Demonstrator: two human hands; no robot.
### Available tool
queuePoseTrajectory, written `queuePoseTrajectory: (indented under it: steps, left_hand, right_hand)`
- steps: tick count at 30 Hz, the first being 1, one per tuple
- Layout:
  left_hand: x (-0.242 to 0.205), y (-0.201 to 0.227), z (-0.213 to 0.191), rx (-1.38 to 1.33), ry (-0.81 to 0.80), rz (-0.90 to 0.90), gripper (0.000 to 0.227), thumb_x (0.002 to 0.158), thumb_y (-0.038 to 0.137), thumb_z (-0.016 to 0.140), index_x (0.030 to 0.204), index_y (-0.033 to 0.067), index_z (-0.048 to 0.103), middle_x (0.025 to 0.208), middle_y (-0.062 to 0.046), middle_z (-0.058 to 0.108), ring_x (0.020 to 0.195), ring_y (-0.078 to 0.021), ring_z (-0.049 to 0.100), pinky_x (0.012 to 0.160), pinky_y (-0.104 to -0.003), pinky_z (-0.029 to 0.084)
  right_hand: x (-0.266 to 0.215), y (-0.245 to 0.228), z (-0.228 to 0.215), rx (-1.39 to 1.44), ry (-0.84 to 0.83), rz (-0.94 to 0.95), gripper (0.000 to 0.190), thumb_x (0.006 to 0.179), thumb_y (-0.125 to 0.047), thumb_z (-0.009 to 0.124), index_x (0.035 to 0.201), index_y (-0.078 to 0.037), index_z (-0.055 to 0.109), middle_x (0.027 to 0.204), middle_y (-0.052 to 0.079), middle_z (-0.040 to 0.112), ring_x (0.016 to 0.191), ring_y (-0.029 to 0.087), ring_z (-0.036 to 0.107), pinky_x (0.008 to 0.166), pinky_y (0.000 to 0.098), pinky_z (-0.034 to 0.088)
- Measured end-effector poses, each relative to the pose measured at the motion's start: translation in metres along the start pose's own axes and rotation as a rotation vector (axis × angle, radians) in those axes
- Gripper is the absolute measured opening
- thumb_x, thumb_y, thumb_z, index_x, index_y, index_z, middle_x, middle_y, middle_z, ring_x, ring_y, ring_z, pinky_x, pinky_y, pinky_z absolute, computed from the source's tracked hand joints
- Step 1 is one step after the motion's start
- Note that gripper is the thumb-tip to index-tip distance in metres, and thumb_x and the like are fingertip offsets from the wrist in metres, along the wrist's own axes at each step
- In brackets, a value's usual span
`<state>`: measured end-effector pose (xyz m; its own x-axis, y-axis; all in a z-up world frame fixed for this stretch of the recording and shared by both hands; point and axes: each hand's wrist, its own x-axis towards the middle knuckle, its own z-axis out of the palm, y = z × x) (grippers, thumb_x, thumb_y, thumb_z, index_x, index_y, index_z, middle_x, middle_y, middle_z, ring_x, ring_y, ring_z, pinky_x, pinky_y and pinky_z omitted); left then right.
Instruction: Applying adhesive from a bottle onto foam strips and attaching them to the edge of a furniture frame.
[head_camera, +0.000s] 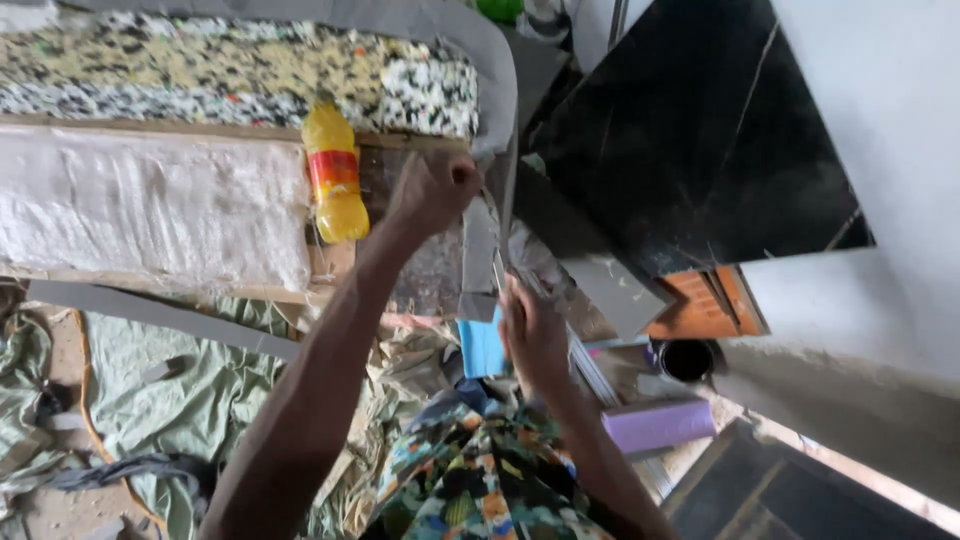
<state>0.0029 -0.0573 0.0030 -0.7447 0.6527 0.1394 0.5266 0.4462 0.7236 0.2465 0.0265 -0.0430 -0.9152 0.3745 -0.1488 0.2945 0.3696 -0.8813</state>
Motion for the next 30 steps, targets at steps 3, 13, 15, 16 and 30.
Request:
queuePoseTrajectory:
  steps: [3, 13, 15, 16, 30]
  left_hand:
    - [0.004, -0.001, -0.004, 0.009, -0.004, 0.020, 0.034, 0.087, 0.015, 0.059, 0.059, 0.0130, 0.039, 0.048, -0.003, 0.032, 0.040, -0.0177, 0.026, 0.047, -0.037, 0.030]
    - [0.002, 0.006, -0.020, -0.075, 0.007, 0.040, 0.036, 0.091, 0.010, 0.055, 0.061, 0.0187, 0.037, 0.050, 0.001, 0.030, 0.044, -0.0095, 0.018, 0.048, -0.034, 0.028]
    - [-0.001, 0.004, -0.021, -0.080, 0.002, 0.019, 0.033, 0.093, 0.009, 0.056, 0.063, 0.0163, 0.044, 0.050, -0.002, 0.034, 0.043, -0.0120, 0.023, 0.048, -0.036, 0.031]
    - [-0.006, 0.002, -0.023, -0.083, -0.011, -0.015, 0.031, 0.095, 0.009, 0.057, 0.065, 0.0139, 0.050, 0.049, -0.004, 0.038, 0.041, -0.0146, 0.028, 0.048, -0.039, 0.034]
    - [-0.005, 0.003, -0.020, -0.159, -0.008, -0.015, 0.033, 0.101, 0.013, 0.060, 0.069, 0.0114, 0.058, 0.053, -0.007, 0.047, 0.044, -0.0157, 0.038, 0.049, -0.041, 0.037]
  right_hand:
    - [-0.001, 0.009, 0.003, -0.100, 0.101, -0.105, 0.032, 0.106, -0.035, 0.051, 0.100, -0.009, 0.068, 0.045, 0.005, 0.060, 0.051, 0.029, 0.068, 0.064, 0.0382, 0.058]
    - [-0.028, 0.002, 0.007, -0.231, -0.005, -0.073, 0.040, 0.105, -0.036, 0.052, 0.125, -0.006, 0.068, 0.087, 0.033, 0.067, 0.081, 0.057, 0.063, 0.075, 0.0610, 0.050]
    - [-0.040, 0.002, -0.007, -0.005, -0.041, -0.057, 0.034, 0.108, -0.036, 0.049, 0.108, -0.009, 0.070, 0.067, 0.017, 0.065, 0.060, 0.038, 0.062, 0.060, 0.0482, 0.052]
    - [-0.049, 0.002, -0.011, 0.227, -0.088, -0.029, 0.041, 0.112, -0.036, 0.047, 0.091, -0.011, 0.072, 0.048, 0.002, 0.064, 0.039, 0.019, 0.061, 0.045, 0.0356, 0.055]
    - [0.007, 0.001, 0.000, -0.044, 0.089, -0.145, 0.046, 0.112, -0.036, 0.039, 0.111, -0.001, 0.070, 0.047, 0.010, 0.060, 0.035, 0.025, 0.055, 0.044, 0.0347, 0.048]
